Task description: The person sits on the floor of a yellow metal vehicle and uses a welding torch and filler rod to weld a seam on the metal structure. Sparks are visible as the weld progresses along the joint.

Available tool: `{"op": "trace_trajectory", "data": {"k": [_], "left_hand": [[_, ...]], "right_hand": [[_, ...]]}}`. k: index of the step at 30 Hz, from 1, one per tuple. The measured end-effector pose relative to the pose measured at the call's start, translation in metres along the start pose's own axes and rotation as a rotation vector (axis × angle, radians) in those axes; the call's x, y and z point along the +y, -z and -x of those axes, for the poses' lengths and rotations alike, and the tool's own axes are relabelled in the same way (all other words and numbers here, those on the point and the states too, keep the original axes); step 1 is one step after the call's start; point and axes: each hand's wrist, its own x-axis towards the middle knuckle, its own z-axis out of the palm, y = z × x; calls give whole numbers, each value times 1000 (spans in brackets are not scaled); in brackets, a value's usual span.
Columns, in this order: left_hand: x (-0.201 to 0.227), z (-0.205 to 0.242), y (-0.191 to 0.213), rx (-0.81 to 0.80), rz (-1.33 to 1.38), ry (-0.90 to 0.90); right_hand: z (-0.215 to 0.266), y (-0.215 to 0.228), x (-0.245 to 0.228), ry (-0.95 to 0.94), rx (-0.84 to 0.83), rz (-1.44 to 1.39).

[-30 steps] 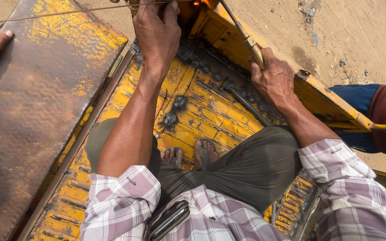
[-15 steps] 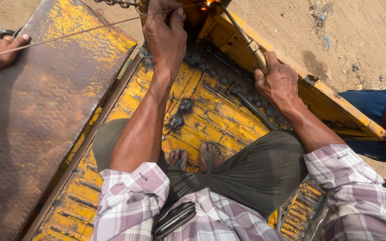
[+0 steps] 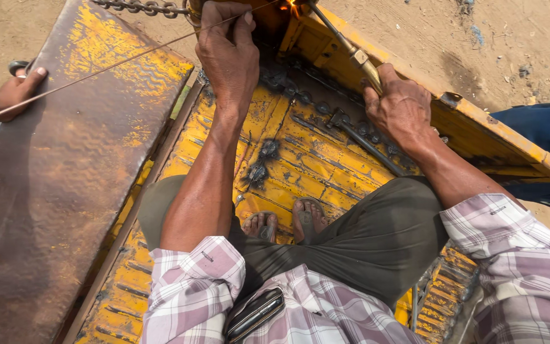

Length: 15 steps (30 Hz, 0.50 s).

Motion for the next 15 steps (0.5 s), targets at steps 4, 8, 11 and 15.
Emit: {"op": "trace_trajectory", "data": {"k": [4,8,11,15], "left_hand": [[6,4,-2,-3,15,-14],[8,-3,0,6,-33,-18],[5,1,-4,4,-53,-15],[-1,1,-4,18,-64,-26]], "right_hand": [[4,4,0,16,28,19],[-3,5,-9,6,18,31],[0,7,-4,-23,-24,13],[0,5,-2,-14,-2,26]]}}
